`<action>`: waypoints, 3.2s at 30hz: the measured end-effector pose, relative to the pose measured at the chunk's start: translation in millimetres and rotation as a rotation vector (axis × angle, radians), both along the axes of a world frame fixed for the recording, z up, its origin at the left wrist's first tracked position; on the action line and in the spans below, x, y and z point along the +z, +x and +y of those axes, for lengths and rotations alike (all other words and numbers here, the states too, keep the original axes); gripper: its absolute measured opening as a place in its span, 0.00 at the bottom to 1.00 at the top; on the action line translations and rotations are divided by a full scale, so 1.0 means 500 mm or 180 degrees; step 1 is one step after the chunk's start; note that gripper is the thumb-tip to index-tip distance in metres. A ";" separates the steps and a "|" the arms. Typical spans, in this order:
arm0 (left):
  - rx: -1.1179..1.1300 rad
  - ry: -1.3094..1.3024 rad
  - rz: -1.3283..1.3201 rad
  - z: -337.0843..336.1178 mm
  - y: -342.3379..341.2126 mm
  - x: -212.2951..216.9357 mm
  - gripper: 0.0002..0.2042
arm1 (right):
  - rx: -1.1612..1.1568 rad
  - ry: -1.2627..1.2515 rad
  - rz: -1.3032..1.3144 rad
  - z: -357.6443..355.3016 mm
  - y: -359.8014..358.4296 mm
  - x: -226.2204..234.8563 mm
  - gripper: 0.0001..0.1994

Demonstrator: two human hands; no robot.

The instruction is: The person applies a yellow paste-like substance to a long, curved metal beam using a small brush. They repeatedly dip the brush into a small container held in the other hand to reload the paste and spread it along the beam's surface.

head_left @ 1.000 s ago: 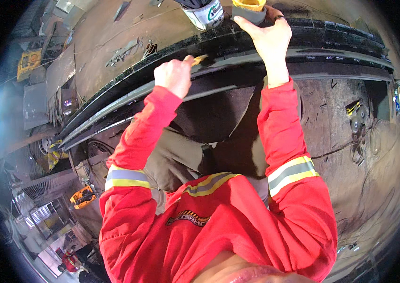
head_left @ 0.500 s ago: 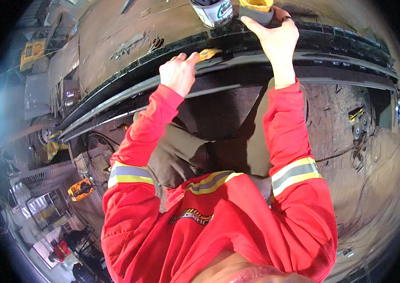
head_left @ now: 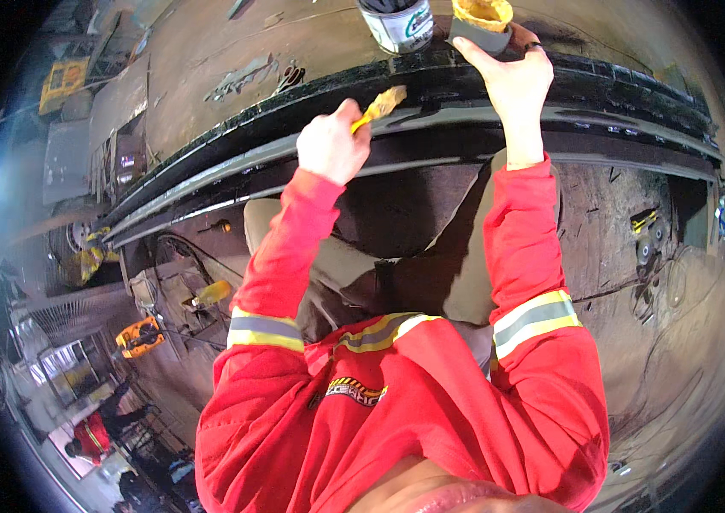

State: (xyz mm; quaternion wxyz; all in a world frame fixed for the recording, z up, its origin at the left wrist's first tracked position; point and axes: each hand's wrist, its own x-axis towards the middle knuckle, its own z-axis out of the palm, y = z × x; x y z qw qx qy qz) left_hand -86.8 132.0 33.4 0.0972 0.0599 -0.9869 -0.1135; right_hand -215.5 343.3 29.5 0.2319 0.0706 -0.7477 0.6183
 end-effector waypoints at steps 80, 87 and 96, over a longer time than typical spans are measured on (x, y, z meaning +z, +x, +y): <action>0.0912 0.0798 0.0598 -0.149 0.158 0.092 0.10 | 0.1012 -0.0555 -0.0599 -0.039 0.045 -0.016 0.25; 0.1980 -0.0029 -0.0001 -0.339 0.277 0.108 0.09 | 0.1352 -0.0704 -0.0685 -0.048 0.058 -0.020 0.26; 0.2306 -0.0030 0.0117 -0.297 0.151 -0.017 0.10 | 0.1409 -0.0610 -0.0688 -0.024 0.054 -0.014 0.26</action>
